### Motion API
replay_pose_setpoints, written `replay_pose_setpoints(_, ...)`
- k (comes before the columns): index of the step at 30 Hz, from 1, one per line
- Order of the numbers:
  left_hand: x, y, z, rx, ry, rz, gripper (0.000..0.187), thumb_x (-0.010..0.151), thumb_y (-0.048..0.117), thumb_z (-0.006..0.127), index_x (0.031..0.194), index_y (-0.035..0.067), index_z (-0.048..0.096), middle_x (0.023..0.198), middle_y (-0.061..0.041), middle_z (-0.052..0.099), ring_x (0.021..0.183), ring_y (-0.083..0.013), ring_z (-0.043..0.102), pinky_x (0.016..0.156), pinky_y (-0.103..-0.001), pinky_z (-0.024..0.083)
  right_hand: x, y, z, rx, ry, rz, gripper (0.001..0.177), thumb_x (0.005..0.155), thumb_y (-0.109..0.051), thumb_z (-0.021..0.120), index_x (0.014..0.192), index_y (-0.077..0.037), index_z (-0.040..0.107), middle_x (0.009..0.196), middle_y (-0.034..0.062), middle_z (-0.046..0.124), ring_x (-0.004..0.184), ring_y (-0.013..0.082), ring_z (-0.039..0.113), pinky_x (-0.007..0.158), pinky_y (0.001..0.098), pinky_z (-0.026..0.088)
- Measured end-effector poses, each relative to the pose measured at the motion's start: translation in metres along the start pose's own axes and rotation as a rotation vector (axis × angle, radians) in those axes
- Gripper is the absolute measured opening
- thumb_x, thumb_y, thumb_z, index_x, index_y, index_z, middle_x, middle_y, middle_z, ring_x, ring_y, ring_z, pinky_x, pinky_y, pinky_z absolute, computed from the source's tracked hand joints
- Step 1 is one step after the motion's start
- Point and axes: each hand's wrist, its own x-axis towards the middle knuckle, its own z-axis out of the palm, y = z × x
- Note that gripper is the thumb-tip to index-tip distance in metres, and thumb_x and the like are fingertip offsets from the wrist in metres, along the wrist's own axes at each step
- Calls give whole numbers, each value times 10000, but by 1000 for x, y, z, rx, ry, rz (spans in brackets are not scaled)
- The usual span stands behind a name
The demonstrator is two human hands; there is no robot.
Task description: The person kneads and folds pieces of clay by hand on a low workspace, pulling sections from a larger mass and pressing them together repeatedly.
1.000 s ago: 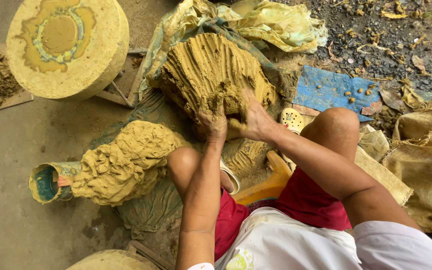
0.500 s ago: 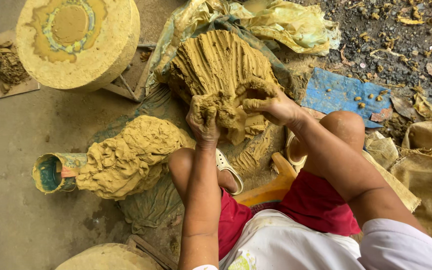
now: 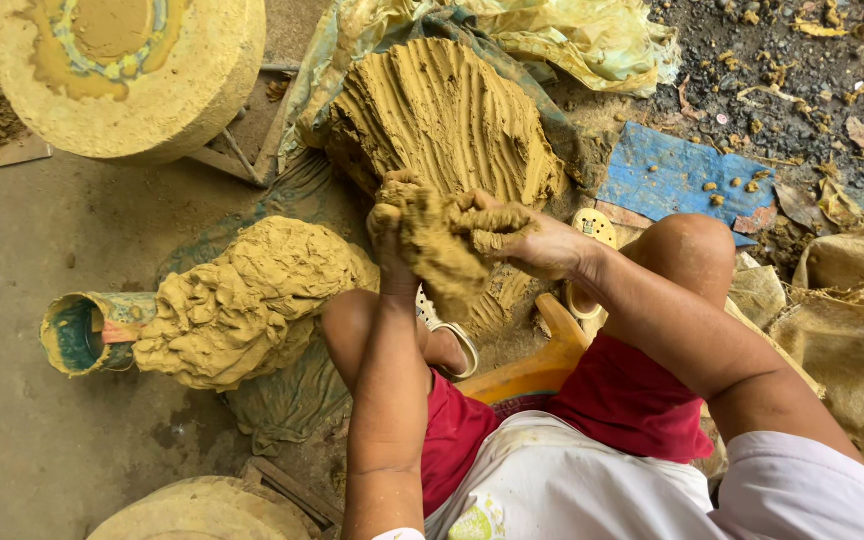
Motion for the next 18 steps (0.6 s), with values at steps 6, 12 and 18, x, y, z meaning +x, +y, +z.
replay_pose_setpoints(6, -23, -14, -10, -699, -51, -380, 574, 1016, 479, 684, 1405, 74, 568, 1288, -108, 660, 1150, -253, 682, 980, -429, 599, -2, 4, 1, -180, 38, 101, 717, 815, -43, 705, 1493, -110, 481, 1199, 24, 674, 1035, 147, 593, 872, 305, 525)
replay_pose_setpoints(12, -26, -57, -36, -576, 23, -353, 583, 1035, 429, 704, 1426, 15, 575, 1281, -158, 676, 1108, -286, 700, 943, -464, 611, 9, 19, -4, 226, 6, 151, 560, 865, -21, 746, 1392, -47, 557, 1152, 71, 684, 979, 166, 670, 709, 330, 605)
replay_pose_setpoints(18, -28, -63, -45, -501, 42, -294, 594, 1014, 409, 739, 1412, 1, 569, 1269, -147, 671, 1142, -247, 682, 974, -408, 597, 5, 20, 0, 181, -1, 127, 543, 832, -58, 763, 1344, -79, 585, 1146, 22, 701, 992, 135, 671, 734, 310, 614)
